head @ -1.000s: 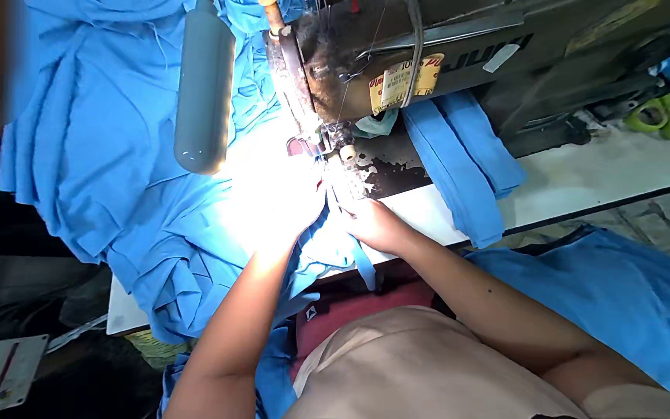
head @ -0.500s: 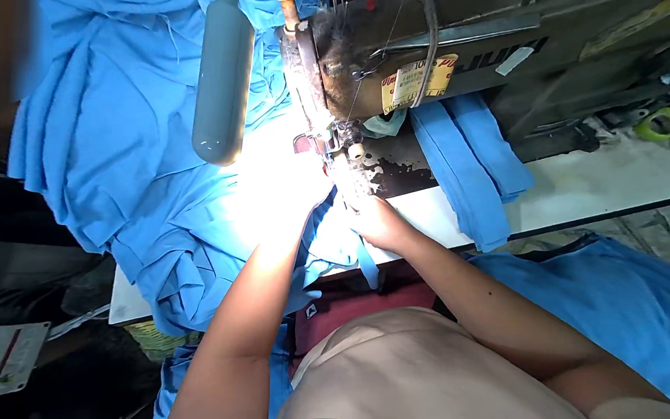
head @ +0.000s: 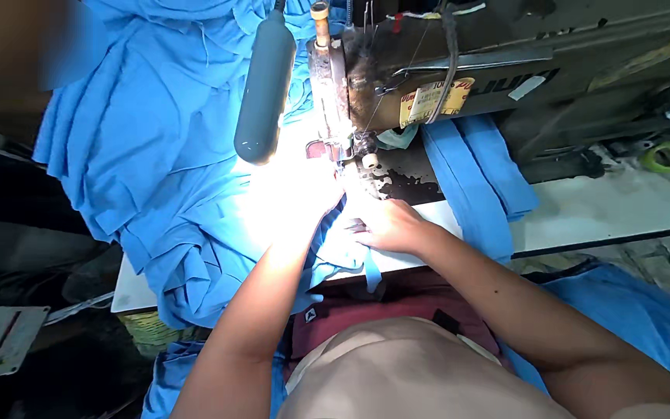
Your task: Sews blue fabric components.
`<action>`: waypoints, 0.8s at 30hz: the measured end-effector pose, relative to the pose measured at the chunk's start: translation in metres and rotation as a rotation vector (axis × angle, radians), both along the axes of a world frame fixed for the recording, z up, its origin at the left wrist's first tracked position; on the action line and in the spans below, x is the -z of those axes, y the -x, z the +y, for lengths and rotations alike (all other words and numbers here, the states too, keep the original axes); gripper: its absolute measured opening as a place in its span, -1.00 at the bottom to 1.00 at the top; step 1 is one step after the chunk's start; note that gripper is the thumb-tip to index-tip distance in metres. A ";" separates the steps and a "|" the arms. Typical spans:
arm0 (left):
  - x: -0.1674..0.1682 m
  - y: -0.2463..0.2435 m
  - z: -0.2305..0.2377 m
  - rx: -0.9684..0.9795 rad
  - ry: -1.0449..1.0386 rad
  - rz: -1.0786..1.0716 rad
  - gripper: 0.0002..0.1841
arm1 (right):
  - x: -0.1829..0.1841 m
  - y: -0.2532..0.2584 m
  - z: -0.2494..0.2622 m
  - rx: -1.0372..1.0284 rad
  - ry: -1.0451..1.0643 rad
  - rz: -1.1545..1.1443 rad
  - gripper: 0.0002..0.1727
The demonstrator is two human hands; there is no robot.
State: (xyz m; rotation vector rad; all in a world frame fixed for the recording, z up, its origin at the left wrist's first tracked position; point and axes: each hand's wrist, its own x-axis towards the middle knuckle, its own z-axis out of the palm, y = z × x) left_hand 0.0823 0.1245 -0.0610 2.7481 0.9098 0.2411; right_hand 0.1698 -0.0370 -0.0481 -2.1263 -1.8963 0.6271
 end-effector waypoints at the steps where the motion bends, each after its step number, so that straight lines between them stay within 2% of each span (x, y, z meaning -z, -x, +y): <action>1: -0.014 0.001 -0.006 -0.011 0.082 0.042 -0.75 | 0.001 -0.003 0.001 -0.023 -0.018 0.009 -0.60; 3: -0.020 0.010 -0.019 -0.014 0.077 0.034 -0.77 | 0.004 -0.007 0.003 -0.049 -0.037 0.005 -0.61; 6: 0.005 0.043 -0.039 0.053 -0.049 -0.082 -0.72 | 0.002 -0.008 0.005 -0.053 -0.006 -0.010 -0.61; 9: 0.016 0.052 -0.035 0.148 -0.095 -0.146 -0.74 | 0.001 -0.009 0.007 -0.044 -0.006 0.012 -0.62; 15: 0.012 0.050 -0.024 0.142 -0.229 -0.098 -0.68 | 0.007 -0.009 0.015 0.075 0.008 0.030 -0.58; 21: 0.001 0.055 -0.027 0.106 -0.243 -0.112 -0.70 | 0.008 -0.005 0.017 0.159 0.057 0.012 -0.62; 24: -0.010 0.062 -0.035 0.051 -0.179 -0.136 -0.74 | 0.007 -0.005 0.018 0.161 0.083 0.009 -0.54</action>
